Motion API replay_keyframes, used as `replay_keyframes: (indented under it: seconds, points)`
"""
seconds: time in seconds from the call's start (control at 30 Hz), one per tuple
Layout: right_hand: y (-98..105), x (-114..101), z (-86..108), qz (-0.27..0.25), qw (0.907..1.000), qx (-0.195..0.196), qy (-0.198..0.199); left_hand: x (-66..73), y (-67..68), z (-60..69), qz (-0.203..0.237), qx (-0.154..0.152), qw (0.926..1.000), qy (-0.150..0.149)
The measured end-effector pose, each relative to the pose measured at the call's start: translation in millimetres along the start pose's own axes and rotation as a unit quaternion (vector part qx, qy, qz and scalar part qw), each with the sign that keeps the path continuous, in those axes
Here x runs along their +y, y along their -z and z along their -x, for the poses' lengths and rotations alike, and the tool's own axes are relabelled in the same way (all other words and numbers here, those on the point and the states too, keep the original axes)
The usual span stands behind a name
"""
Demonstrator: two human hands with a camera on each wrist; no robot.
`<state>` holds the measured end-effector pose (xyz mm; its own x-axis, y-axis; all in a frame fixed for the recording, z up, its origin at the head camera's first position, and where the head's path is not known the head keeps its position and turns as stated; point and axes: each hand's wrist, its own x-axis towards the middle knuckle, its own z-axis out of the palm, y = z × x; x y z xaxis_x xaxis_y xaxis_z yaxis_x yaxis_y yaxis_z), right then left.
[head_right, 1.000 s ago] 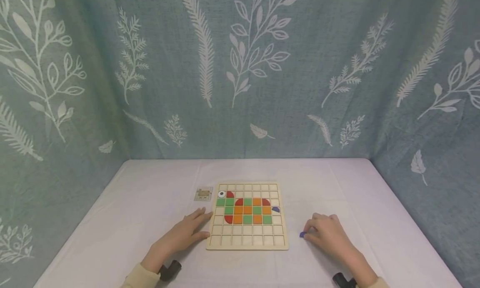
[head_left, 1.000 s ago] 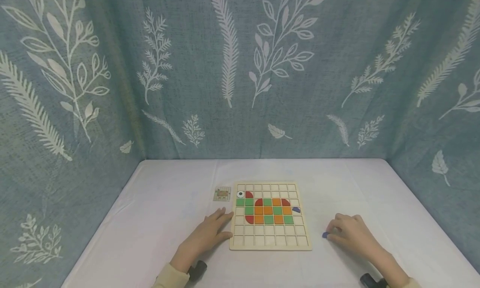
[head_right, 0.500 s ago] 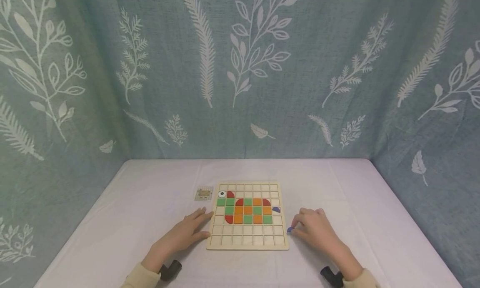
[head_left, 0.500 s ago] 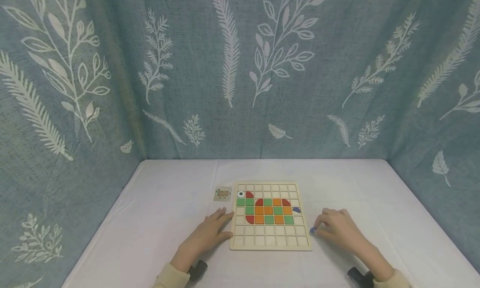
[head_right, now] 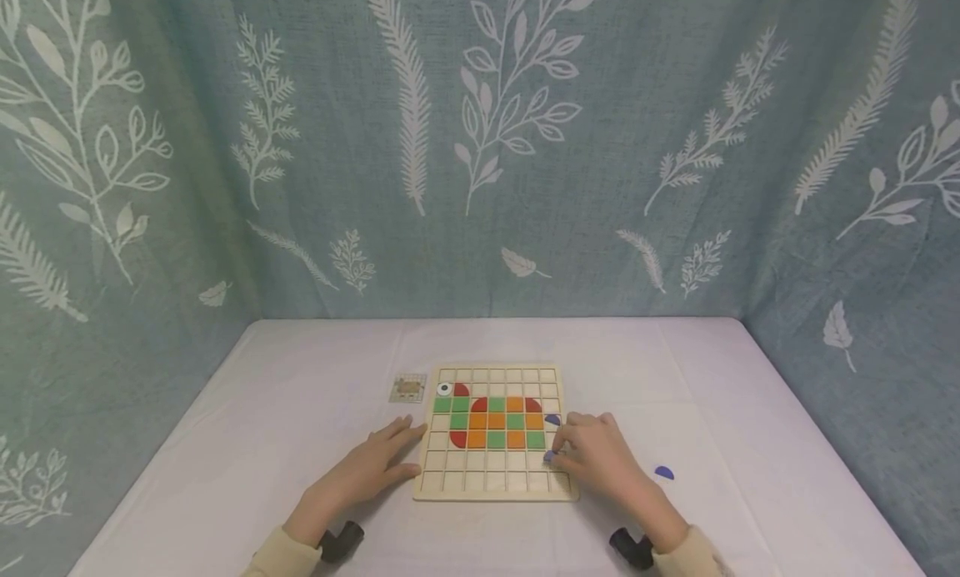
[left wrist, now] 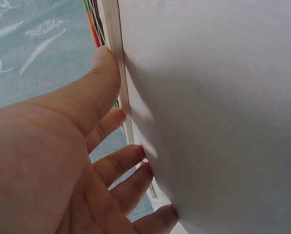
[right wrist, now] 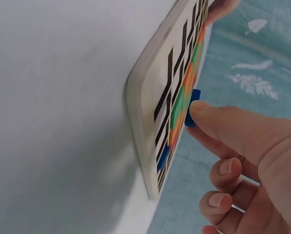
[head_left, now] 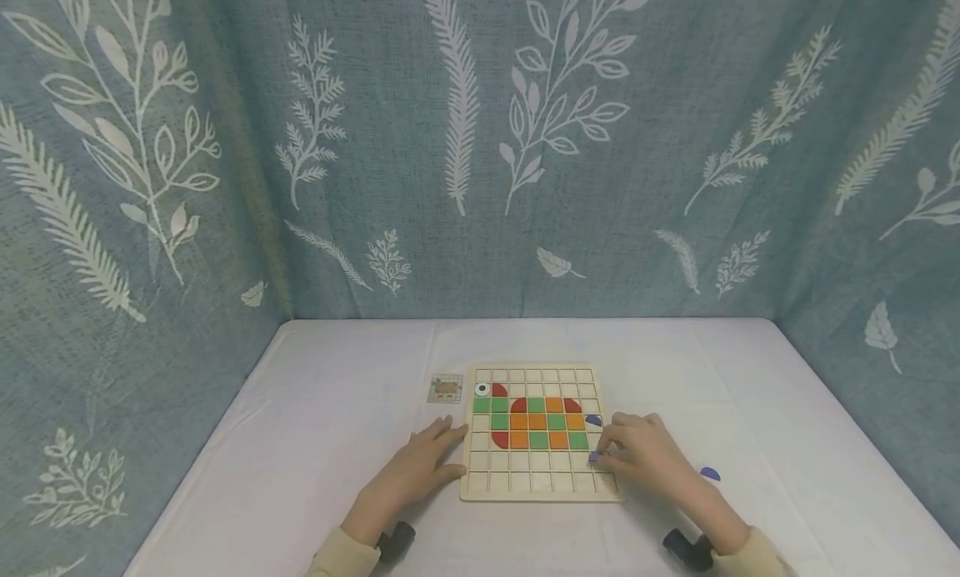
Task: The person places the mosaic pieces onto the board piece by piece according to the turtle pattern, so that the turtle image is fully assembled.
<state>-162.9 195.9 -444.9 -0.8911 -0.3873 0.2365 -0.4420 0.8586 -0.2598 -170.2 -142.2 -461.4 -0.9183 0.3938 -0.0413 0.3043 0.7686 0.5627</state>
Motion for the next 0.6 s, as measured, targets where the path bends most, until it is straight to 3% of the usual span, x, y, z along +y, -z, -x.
replay_keyframes:
  seconds: [0.6]
  points:
    - [-15.1,-35.3,-18.8,-0.027,0.999,-0.004,0.036,3.2,4.0,0.8,0.002,-0.003,1.0,-0.002]
